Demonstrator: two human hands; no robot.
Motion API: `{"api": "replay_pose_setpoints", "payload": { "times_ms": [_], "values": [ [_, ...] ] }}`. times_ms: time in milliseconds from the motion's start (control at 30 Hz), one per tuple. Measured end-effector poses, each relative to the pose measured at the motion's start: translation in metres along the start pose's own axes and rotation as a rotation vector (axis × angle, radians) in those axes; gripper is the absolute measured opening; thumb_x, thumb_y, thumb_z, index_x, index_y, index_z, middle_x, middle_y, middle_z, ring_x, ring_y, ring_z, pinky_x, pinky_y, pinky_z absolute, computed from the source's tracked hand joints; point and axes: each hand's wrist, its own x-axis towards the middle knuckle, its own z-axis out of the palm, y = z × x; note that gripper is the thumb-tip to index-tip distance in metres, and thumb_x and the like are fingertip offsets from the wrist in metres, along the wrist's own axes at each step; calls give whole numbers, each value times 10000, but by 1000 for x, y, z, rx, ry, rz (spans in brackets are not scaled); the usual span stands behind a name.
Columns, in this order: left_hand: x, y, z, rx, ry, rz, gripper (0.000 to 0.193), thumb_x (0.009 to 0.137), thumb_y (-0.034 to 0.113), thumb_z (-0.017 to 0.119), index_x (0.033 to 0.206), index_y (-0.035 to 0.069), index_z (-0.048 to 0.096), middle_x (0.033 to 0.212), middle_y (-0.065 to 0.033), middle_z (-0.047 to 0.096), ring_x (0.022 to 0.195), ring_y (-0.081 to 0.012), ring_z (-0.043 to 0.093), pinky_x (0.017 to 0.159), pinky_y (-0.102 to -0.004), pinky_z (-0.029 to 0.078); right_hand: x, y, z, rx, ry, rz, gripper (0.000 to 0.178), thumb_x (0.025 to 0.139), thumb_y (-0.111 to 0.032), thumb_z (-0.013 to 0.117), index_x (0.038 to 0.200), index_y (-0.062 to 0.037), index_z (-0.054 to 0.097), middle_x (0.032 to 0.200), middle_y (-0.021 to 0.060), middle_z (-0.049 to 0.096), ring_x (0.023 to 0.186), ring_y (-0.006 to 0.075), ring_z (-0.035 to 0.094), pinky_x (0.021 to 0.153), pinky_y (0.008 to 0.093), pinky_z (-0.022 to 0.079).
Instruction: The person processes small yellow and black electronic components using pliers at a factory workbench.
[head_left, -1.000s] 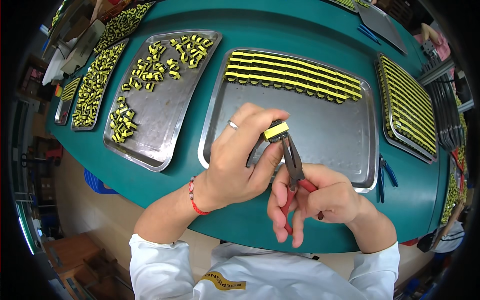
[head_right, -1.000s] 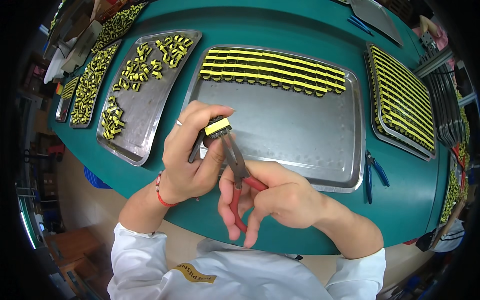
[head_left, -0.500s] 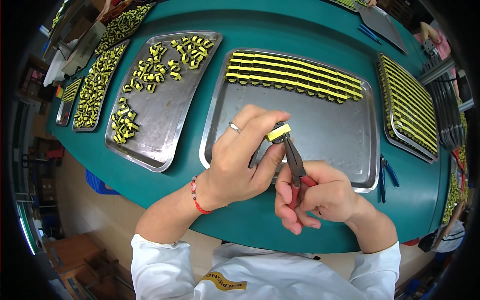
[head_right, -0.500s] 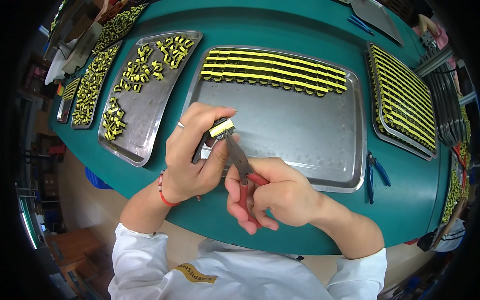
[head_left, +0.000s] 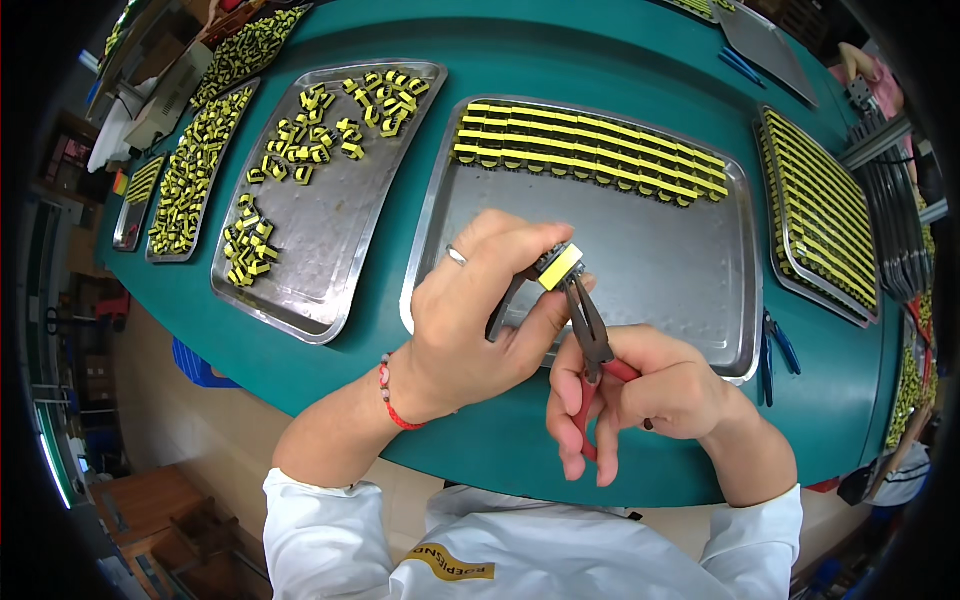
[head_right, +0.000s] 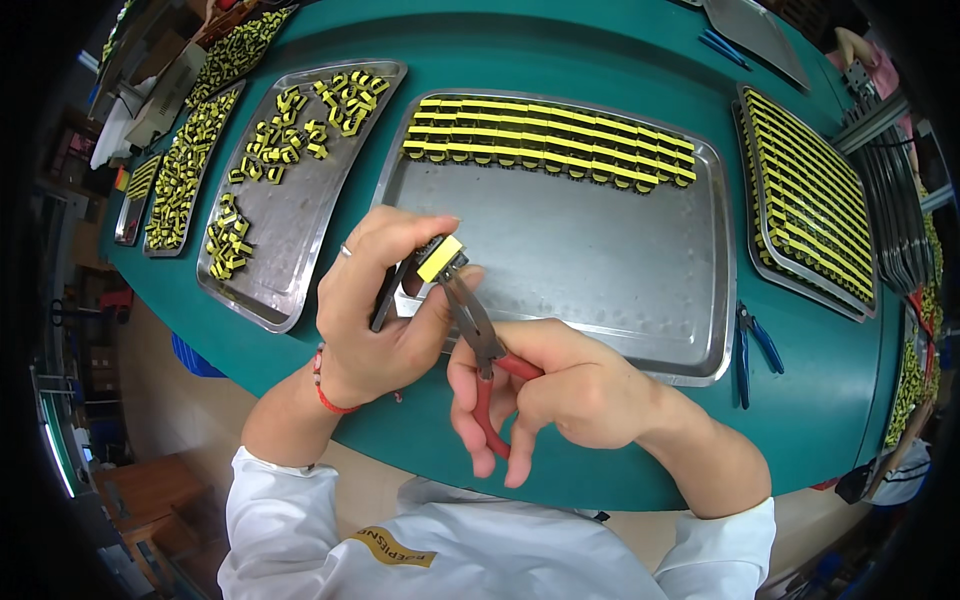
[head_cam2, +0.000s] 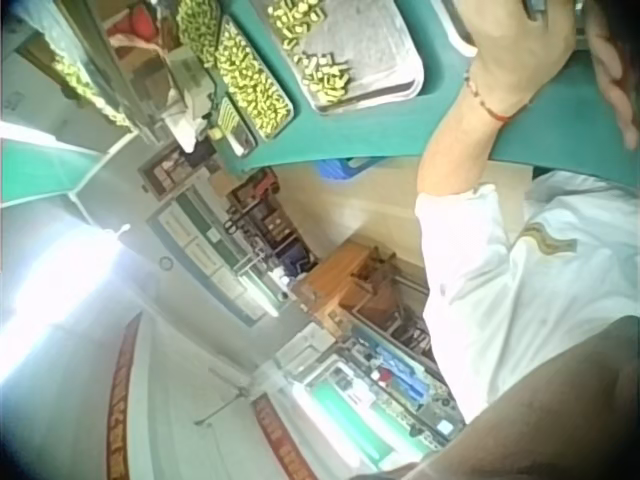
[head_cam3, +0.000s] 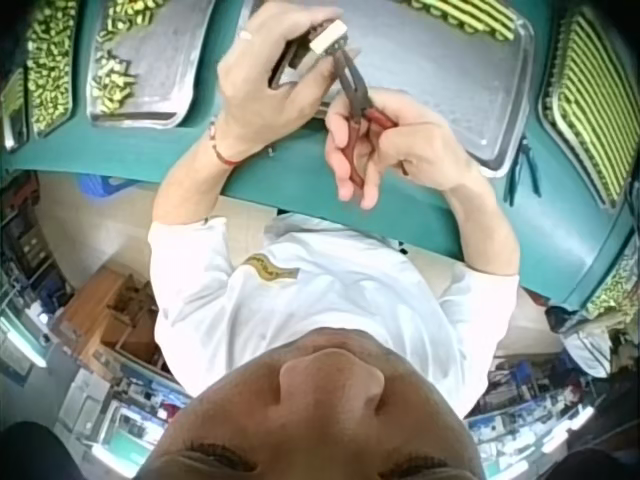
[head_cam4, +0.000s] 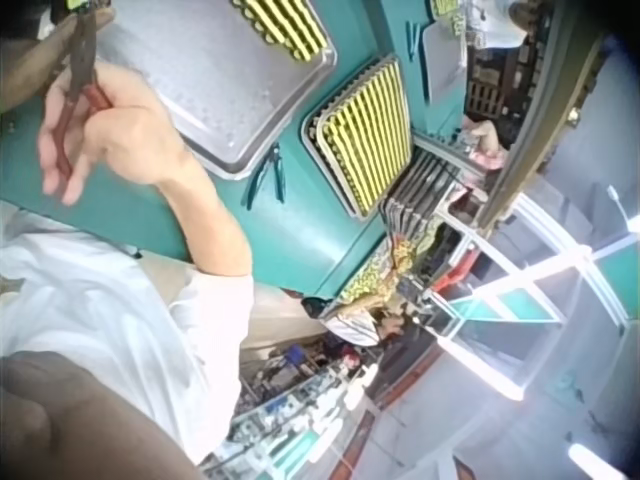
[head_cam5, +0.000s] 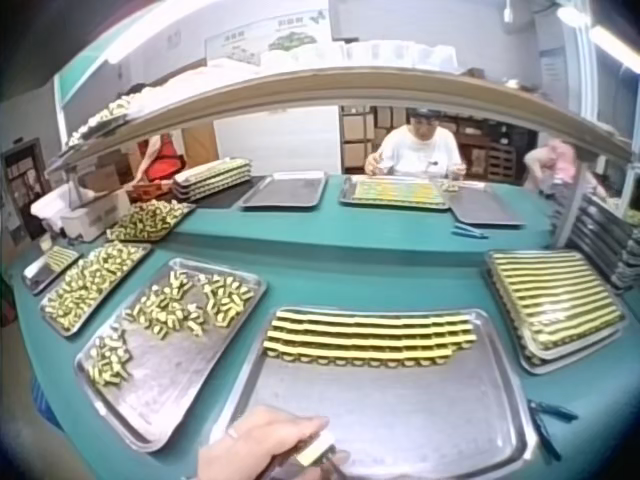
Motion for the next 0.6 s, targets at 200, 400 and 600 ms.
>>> {"api": "replay_pose_setpoints", "payload": {
  "times_ms": [200, 400, 600],
  "values": [
    [-5, 0, 4, -110, -36, -21, 440, 729, -168, 669, 1149, -53, 605, 909, -137, 617, 735, -186, 629, 582, -261, 517, 0, -4, -9, -221, 116, 11, 288, 625, 66, 438, 899, 58, 525, 741, 204, 618, 582, 279, 640, 401, 299, 453],
    [-2, -3, 2, -93, -87, -12, 417, 761, -156, 651, 1162, -58, 598, 921, -148, 613, 752, -201, 660, 592, -267, 534, 3, 0, -6, -117, 93, -4, 322, 633, 78, 411, 929, 33, 530, 719, 155, 613, 561, 223, 613, 401, 283, 415],
    [-4, -4, 5, -120, -62, -52, 348, 811, -97, 665, 1152, -52, 612, 898, -129, 617, 715, -173, 635, 569, -267, 502, 4, 4, -10, -116, 56, -24, 360, 665, 76, 407, 999, 26, 531, 798, 154, 629, 615, 216, 631, 428, 266, 438]
  ]
}}
